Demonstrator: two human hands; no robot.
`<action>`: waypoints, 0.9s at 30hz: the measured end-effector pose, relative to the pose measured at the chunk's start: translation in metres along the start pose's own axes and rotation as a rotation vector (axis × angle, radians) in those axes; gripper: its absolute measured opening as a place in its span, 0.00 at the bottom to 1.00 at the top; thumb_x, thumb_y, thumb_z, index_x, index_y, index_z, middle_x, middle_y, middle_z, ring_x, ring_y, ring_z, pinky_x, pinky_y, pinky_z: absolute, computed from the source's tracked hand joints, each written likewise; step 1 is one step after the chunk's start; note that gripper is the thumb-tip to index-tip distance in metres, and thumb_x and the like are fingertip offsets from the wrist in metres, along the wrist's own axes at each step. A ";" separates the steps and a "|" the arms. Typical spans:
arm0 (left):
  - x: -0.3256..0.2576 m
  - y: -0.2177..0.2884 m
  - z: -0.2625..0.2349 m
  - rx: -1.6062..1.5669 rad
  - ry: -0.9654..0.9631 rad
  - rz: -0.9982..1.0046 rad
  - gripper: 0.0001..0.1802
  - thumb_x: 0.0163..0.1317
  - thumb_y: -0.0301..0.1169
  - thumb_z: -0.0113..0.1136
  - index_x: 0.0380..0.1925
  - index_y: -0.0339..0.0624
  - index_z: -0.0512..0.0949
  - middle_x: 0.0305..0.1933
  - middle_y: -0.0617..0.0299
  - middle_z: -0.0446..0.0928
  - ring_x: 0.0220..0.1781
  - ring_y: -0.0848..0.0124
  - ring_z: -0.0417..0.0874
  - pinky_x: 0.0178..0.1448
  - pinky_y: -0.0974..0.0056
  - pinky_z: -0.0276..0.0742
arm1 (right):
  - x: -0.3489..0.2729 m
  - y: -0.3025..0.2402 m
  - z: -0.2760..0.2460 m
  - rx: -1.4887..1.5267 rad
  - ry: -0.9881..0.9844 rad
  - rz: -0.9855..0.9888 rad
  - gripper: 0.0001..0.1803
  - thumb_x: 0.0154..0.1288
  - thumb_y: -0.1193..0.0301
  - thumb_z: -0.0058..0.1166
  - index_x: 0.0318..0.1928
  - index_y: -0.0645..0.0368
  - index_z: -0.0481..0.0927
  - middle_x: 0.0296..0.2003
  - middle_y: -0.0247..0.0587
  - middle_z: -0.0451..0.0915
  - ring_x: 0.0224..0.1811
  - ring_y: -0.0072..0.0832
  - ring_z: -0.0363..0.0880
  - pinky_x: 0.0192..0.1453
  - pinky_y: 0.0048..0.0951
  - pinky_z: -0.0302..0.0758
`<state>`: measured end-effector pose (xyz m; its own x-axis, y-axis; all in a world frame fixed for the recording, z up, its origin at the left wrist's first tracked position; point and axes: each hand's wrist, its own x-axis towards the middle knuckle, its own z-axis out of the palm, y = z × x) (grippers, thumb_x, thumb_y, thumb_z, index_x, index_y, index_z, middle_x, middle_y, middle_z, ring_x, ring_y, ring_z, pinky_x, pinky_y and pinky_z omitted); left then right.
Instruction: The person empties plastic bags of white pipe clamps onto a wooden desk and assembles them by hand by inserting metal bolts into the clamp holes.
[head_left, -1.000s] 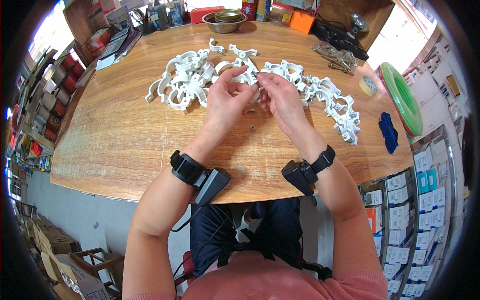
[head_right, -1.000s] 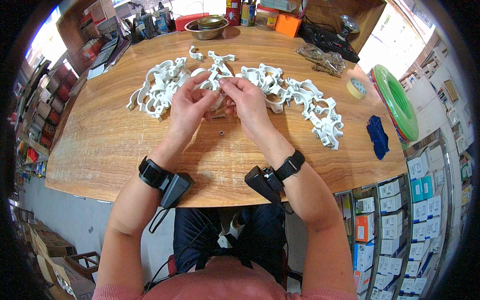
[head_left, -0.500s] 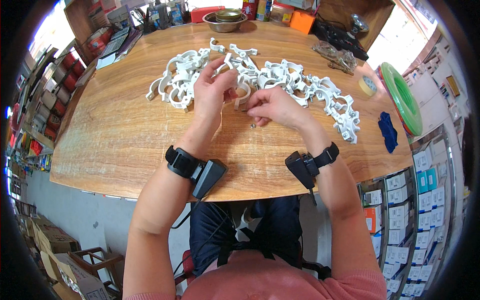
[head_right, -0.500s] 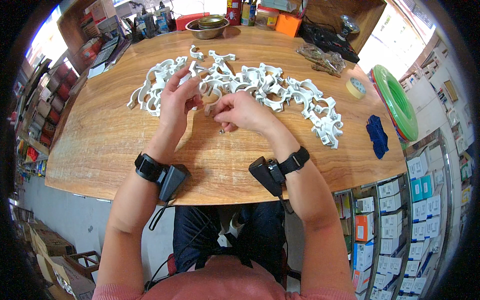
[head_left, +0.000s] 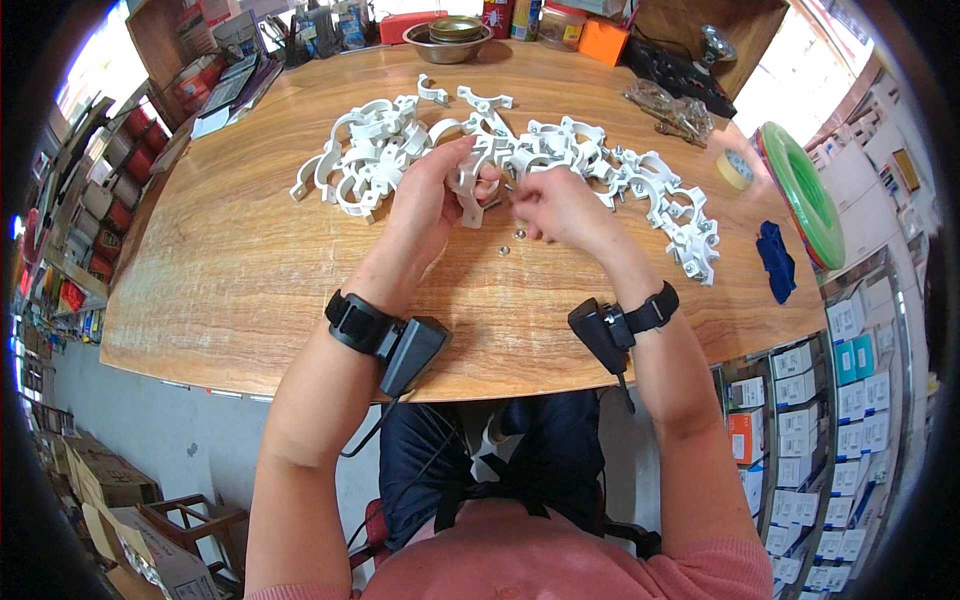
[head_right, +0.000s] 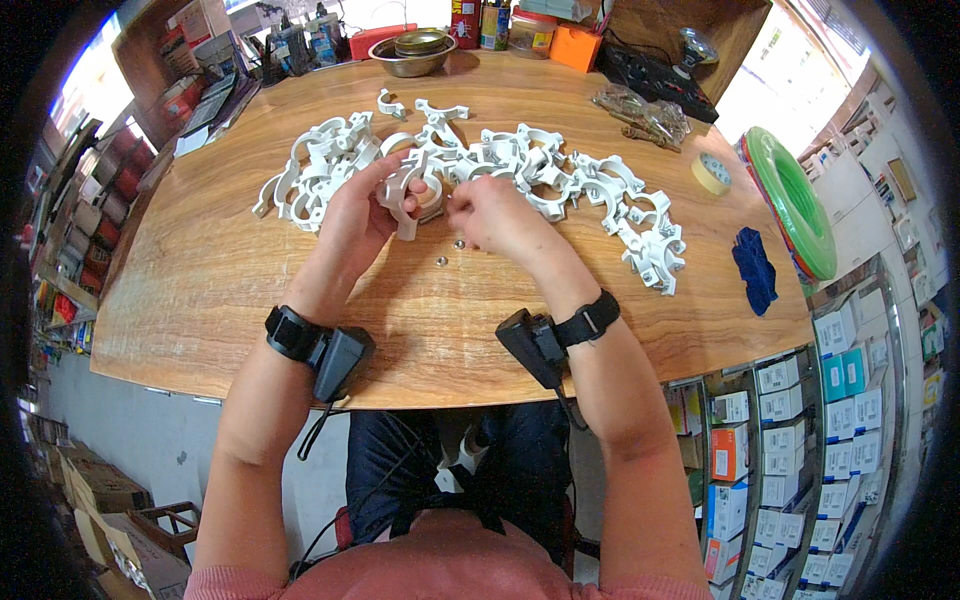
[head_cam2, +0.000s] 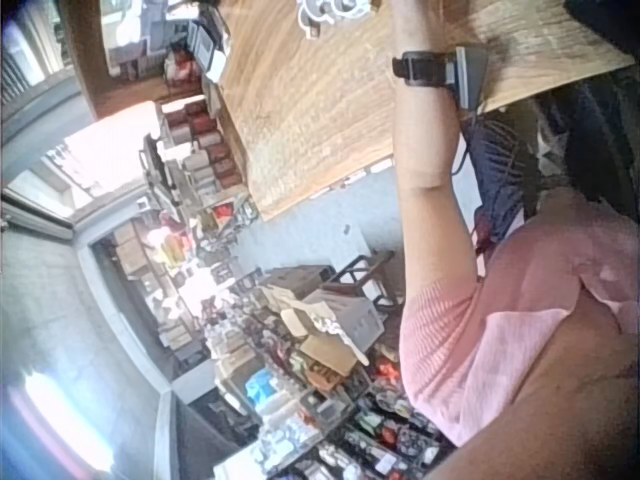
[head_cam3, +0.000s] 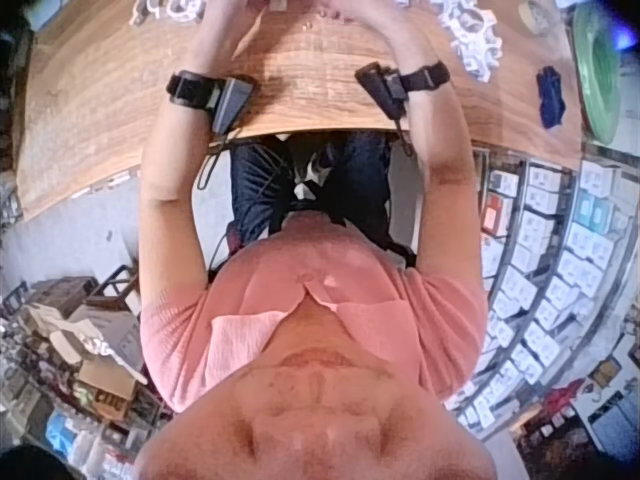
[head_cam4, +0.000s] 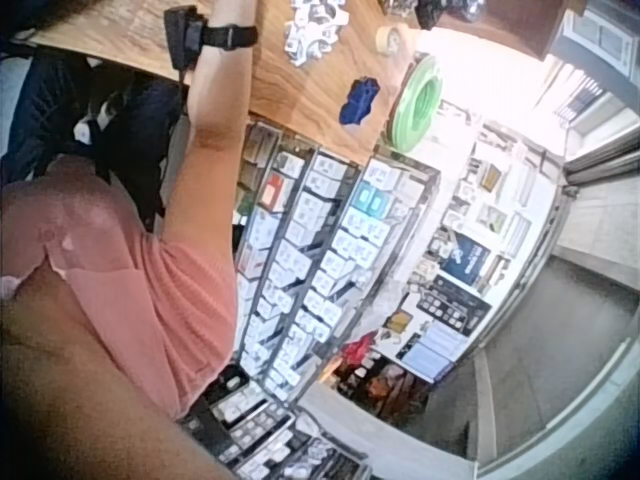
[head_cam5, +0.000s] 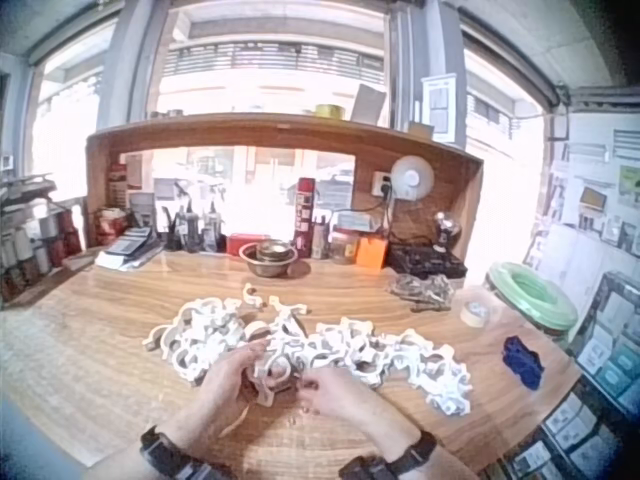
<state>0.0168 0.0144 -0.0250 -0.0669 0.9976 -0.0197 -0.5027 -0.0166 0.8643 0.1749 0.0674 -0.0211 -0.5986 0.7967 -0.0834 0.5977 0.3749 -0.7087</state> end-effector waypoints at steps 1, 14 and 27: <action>0.000 0.000 0.001 -0.015 -0.030 -0.002 0.18 0.60 0.33 0.44 0.48 0.36 0.67 0.28 0.59 0.74 0.25 0.75 0.72 0.33 0.72 0.69 | 0.000 -0.002 -0.003 -0.001 0.002 0.005 0.08 0.55 0.74 0.50 0.34 0.66 0.75 0.23 0.36 0.75 0.17 0.19 0.72 0.21 0.18 0.71; -0.004 0.000 0.004 0.052 -0.108 -0.062 0.17 0.61 0.37 0.45 0.45 0.38 0.70 0.26 0.66 0.73 0.23 0.79 0.69 0.26 0.76 0.63 | -0.002 -0.011 -0.005 0.739 0.168 -0.115 0.10 0.60 0.72 0.48 0.39 0.64 0.76 0.26 0.34 0.75 0.24 0.16 0.72 0.24 0.16 0.72; -0.005 -0.003 0.005 0.030 -0.173 -0.004 0.14 0.61 0.39 0.47 0.38 0.40 0.73 0.25 0.69 0.72 0.24 0.82 0.68 0.25 0.77 0.61 | -0.003 -0.005 -0.008 1.032 0.042 -0.175 0.07 0.59 0.75 0.49 0.36 0.66 0.72 0.29 0.38 0.75 0.28 0.21 0.74 0.31 0.19 0.73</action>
<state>0.0227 0.0100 -0.0246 0.0857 0.9944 0.0611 -0.4768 -0.0129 0.8789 0.1779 0.0666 -0.0115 -0.6019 0.7937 0.0882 -0.2525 -0.0844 -0.9639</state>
